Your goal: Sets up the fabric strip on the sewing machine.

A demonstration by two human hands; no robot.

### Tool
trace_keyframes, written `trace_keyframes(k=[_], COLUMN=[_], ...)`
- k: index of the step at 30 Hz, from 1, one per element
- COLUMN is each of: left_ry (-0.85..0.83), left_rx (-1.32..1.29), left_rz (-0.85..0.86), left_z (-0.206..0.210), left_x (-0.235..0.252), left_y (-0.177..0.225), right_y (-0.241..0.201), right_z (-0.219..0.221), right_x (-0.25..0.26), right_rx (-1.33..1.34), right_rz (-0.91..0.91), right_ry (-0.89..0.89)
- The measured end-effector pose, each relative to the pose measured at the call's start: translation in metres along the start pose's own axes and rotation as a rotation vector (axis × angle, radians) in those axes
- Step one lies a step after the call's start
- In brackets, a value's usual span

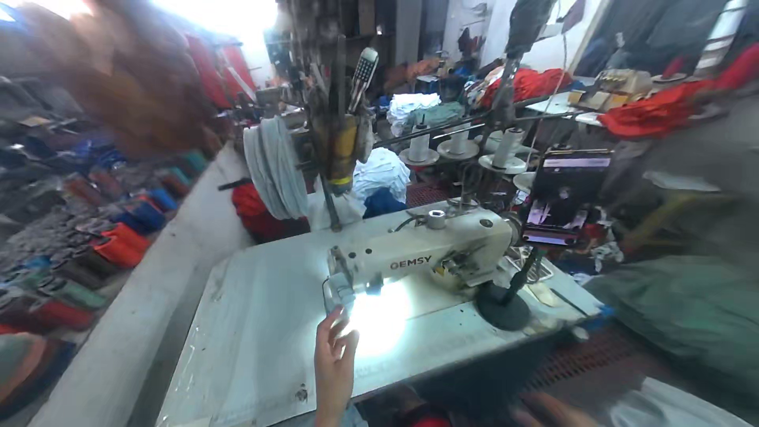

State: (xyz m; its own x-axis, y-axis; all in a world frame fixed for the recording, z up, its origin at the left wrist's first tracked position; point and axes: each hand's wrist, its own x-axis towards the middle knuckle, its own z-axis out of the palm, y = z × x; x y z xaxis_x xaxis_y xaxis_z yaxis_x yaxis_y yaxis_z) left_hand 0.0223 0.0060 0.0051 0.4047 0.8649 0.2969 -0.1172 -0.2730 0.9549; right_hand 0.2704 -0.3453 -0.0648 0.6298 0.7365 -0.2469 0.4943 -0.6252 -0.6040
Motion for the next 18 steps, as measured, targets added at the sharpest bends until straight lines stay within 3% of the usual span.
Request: trace_keyframes(k=[3,6,11,14,18], left_ry=[-0.027,-0.063,-0.243,-0.252,-0.282], left_rx=[-0.058,0.046,0.244,0.188,0.155], left_rz=[-0.026,-0.040,-0.079,-0.044,-0.061], left_z=[0.007,0.005,-0.012,-0.019,-0.023], left_x=[0.008,0.004,-0.015,-0.021,-0.020], left_y=[-0.016,-0.035,-0.068,-0.076,-0.079], right_y=[-0.101,-0.159,-0.218,-0.257,-0.271], right_z=[0.034,0.068,0.105,0.085,0.088], right_x=[0.035,0.062,0.119,0.133,0.154], right_rx=[0.095,0.189,0.266,0.247,0.207], right_rz=[-0.300,-0.519,-0.516,-0.443,-0.534], right_ry=[-0.048,0.020,0.100,-0.054,-0.210])
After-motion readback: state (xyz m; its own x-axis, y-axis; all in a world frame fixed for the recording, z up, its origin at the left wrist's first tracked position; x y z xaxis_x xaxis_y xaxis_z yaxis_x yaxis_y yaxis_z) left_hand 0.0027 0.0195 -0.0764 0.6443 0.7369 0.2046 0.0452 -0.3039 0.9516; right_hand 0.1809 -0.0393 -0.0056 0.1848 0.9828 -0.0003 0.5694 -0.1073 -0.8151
